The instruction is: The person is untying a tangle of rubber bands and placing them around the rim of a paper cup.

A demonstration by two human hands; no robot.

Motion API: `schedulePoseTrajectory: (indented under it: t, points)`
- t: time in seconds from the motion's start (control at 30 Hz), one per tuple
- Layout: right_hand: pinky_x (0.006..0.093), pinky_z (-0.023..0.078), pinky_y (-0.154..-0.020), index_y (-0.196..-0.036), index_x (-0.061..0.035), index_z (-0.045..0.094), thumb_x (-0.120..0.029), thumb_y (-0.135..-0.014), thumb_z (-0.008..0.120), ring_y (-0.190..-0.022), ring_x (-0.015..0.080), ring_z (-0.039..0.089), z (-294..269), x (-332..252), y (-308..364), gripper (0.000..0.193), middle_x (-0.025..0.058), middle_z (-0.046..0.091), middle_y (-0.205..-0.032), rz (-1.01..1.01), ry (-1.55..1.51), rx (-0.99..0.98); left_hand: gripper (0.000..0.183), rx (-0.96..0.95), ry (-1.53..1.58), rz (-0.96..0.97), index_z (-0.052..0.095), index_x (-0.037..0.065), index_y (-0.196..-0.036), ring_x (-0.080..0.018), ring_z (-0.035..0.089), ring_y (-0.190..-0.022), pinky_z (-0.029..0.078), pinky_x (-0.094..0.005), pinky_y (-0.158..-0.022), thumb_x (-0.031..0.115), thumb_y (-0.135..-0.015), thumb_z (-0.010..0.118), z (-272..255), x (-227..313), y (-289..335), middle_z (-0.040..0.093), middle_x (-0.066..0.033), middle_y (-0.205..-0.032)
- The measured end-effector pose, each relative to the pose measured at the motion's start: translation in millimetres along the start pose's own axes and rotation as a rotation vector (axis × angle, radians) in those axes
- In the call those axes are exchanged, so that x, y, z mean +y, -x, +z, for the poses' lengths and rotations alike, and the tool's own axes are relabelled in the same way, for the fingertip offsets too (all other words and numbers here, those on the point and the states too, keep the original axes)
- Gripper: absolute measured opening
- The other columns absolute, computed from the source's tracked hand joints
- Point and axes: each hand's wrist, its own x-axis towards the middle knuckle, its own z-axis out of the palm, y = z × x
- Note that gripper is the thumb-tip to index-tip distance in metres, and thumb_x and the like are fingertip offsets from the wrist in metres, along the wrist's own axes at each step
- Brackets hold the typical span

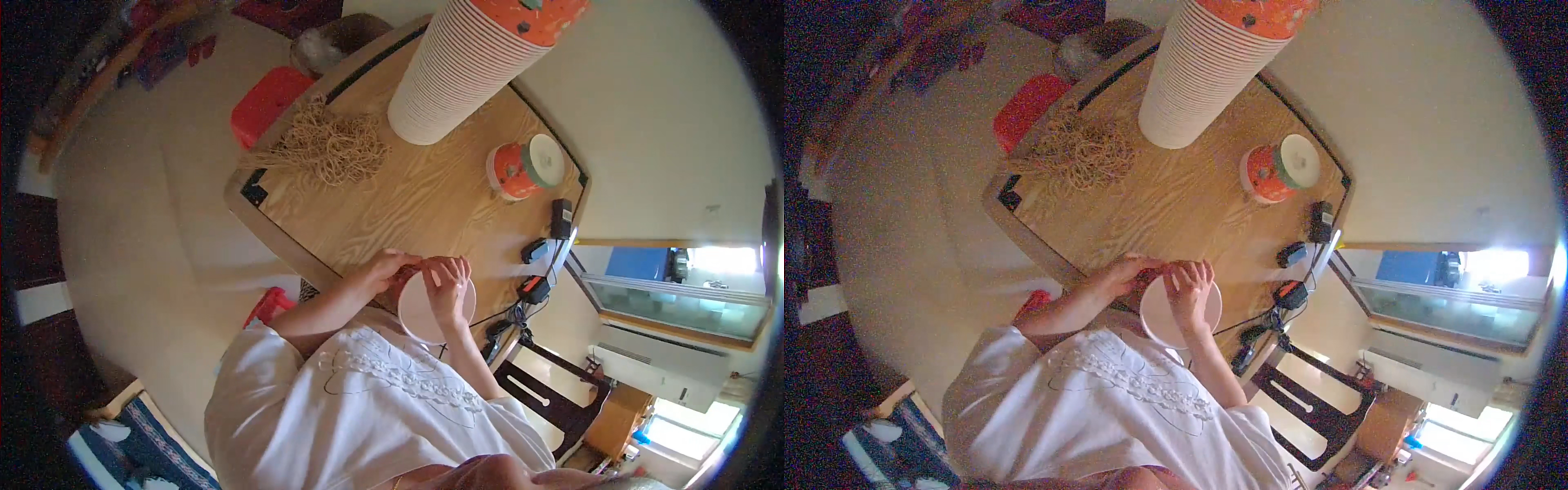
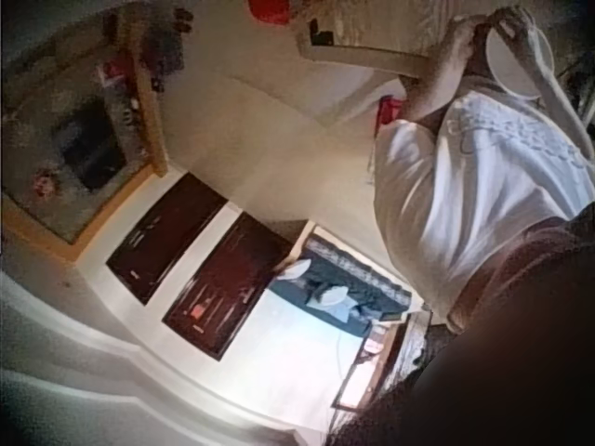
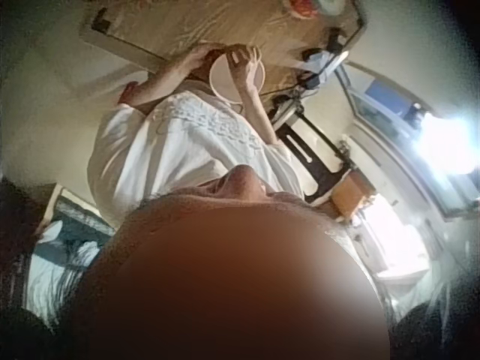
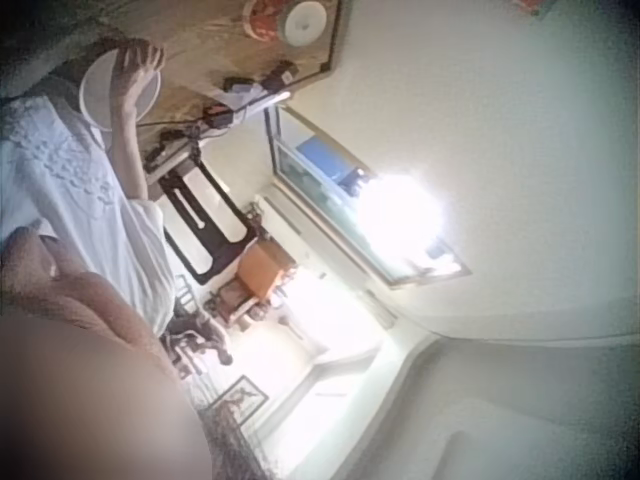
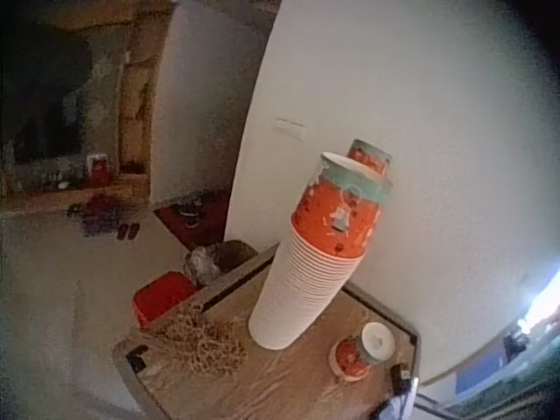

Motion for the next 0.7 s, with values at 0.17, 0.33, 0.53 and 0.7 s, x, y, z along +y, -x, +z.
schedulePoseTrajectory:
  t: [0.17,0.33,0.53,0.7]
  points:
    - [0.0432,0.036,-0.085,-0.081,-0.0064,0.06,-0.006,-0.07,0.061,-0.085,0.0244,0.054,-11.2,-8.0,-5.8,0.01,0.0071,0.06,-0.088,-0.029,-0.052,-0.033,0.016,-0.002,-0.012,-0.018,0.063,0.003,-0.086,-0.0142,0.059,-0.064,0.047,-0.0265,-0.056,0.015,-0.075,0.061,4.9,12.7,13.2,0.063,-0.0067,-0.075]
    - [0.0325,0.042,-0.075,-0.085,-0.0032,0.061,-0.007,-0.076,0.057,-0.081,0.0252,0.056,-11.9,17.3,-19.8,0.011,0.0101,0.06,-0.088,0.099,-0.262,-0.141,0.018,0.013,-0.16,-0.03,0.063,0.004,-0.085,-0.0136,0.059,-0.069,0.048,-0.027,-0.062,0.016,-0.072,0.065,-2.2,12.2,8.0,0.063,-0.0052,-0.079]
    - [0.0284,0.046,-0.072,-0.081,-0.0007,0.061,-0.008,-0.076,0.06,-0.078,0.0166,0.058,0.7,29.8,-23.6,0.009,0.0084,0.061,-0.081,0.355,-0.553,-0.46,0.017,0.056,-0.354,0.112,0.062,0.002,-0.086,-0.0147,0.059,-0.068,0.048,-0.0272,-0.062,0.013,-0.073,0.064,-2.5,13.9,8.4,0.062,-0.0064,-0.078]
    - [0.0294,0.048,-0.07,-0.079,0.0,0.061,-0.005,-0.075,0.059,-0.076,0.0154,0.058,5.5,28.0,-24.0,0.007,0.0066,0.06,-0.077,0.393,-0.607,-0.461,0.02,0.116,-0.3,0.145,0.062,0.002,-0.089,-0.0133,0.057,-0.067,0.046,-0.0255,-0.06,0.014,-0.073,0.064,-0.3,13.4,8.5,0.062,-0.0055,-0.077]
